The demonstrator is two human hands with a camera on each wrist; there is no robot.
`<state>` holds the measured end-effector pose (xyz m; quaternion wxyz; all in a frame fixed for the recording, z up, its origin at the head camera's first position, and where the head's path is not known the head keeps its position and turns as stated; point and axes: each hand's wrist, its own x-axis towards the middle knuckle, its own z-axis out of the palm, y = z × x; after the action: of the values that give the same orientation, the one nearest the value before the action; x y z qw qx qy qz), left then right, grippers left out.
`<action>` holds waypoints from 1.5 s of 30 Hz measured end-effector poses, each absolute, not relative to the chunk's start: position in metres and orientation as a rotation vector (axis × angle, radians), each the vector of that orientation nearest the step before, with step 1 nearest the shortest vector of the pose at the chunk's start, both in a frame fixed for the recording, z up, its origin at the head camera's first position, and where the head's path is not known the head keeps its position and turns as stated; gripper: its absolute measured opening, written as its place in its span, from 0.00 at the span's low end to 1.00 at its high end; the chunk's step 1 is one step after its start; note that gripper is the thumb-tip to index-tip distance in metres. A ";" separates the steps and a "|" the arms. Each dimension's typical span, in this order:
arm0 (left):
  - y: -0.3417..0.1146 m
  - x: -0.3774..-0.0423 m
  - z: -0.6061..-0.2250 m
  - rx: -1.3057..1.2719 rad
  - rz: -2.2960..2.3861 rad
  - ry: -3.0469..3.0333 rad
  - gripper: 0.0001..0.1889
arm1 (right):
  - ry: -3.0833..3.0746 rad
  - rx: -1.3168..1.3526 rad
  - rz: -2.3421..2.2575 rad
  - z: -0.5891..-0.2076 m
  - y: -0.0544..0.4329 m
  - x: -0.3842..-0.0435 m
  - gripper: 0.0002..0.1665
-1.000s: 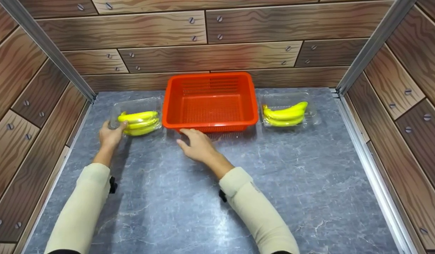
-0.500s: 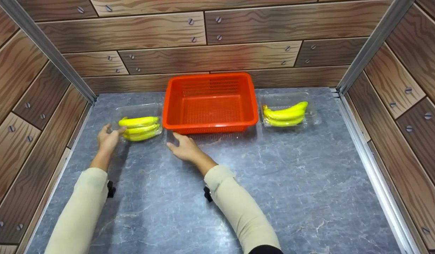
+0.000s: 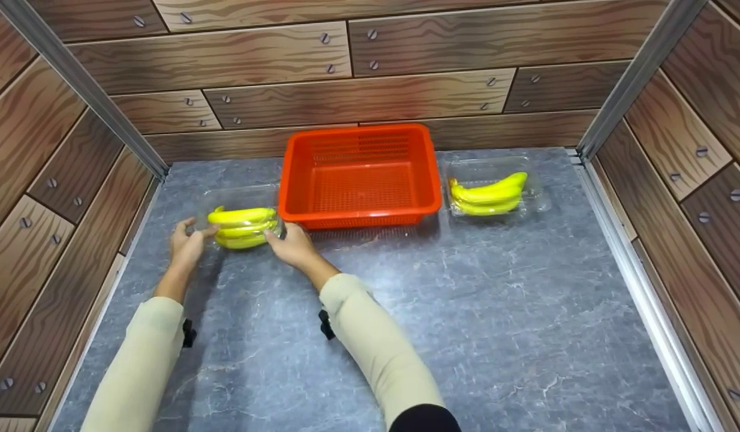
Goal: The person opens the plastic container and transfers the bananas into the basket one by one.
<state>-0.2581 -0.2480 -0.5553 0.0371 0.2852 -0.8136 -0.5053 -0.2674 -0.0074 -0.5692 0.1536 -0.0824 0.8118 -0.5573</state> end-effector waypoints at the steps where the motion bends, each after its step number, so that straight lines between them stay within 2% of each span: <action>1: -0.248 -0.258 -0.556 0.867 -1.561 -2.494 0.41 | 2.329 -0.219 -1.606 -0.570 -0.010 -0.269 0.39; 6: -0.249 -0.257 -0.556 0.829 -1.593 -2.487 0.41 | 2.340 -0.148 -1.633 -0.572 -0.018 -0.274 0.44; 17: -0.253 -0.255 -0.555 0.822 -1.591 -2.517 0.42 | 2.331 -0.134 -1.591 -0.575 -0.017 -0.276 0.47; 31: -0.249 -0.251 -0.566 0.736 -1.715 -2.372 0.41 | 2.341 -0.214 -1.590 -0.574 -0.013 -0.275 0.44; 40: -0.250 -0.245 -0.567 0.758 -1.702 -2.349 0.35 | 2.322 -0.168 -1.596 -0.576 -0.013 -0.271 0.46; 45: -0.251 -0.241 -0.568 0.754 -1.696 -2.349 0.34 | 2.335 -0.163 -1.592 -0.577 -0.013 -0.267 0.45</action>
<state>-0.2412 -0.2507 -0.5676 0.0740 0.2511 -0.7824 -0.5651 -0.2669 -0.0132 -0.5775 0.1549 -0.0568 0.8149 -0.5556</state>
